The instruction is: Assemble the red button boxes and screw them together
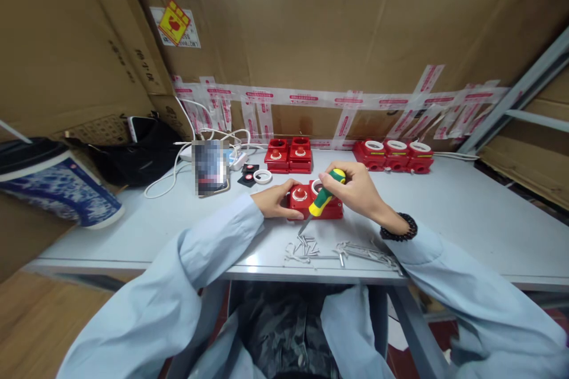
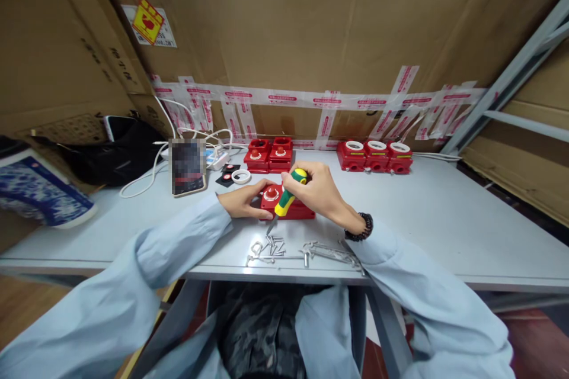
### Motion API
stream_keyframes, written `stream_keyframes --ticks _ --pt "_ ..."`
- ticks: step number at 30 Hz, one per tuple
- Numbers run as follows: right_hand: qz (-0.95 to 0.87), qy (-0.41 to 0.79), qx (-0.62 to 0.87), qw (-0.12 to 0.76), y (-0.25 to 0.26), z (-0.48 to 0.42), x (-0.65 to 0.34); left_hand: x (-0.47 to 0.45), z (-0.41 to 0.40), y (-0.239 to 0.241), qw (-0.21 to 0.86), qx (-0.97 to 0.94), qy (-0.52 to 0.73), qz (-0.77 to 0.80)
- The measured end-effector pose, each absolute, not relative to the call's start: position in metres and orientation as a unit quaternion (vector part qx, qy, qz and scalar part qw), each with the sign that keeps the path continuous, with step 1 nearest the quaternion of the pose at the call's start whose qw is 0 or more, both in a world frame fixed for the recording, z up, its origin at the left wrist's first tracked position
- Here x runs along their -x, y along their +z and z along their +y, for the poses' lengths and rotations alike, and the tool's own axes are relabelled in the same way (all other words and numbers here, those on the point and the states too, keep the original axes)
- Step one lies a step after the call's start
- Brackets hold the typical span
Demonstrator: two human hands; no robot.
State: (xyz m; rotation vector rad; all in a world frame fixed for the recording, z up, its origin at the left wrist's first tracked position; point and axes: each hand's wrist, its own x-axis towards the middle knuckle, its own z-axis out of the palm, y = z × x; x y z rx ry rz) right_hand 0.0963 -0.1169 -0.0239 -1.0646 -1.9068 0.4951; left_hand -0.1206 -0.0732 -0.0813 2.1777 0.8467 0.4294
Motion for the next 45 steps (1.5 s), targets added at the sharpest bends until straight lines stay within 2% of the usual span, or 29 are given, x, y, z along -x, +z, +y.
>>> stream_keyframes --ticks 7,13,18,34,45 --pt "-0.742 0.186 0.392 0.511 -0.011 -0.122 -0.101 0.121 -0.072 -0.084 0.373 -0.851 0.169 0.328" --pt "-0.681 0.12 0.371 0.62 -0.004 -0.117 -0.105 0.119 -0.072 -0.083 0.364 -0.846 0.173 0.349" --pt "-0.645 0.02 0.347 0.68 -0.014 -0.109 -0.103 0.118 -0.068 -0.09 0.382 -0.837 0.202 0.336" --pt "-0.667 0.002 0.353 0.656 -0.028 -0.095 -0.105 0.113 -0.071 -0.097 0.46 -0.768 0.243 0.373" --pt "-0.665 0.0 0.364 0.652 -0.026 -0.097 -0.106 0.115 -0.069 -0.099 0.439 -0.775 0.245 0.382"
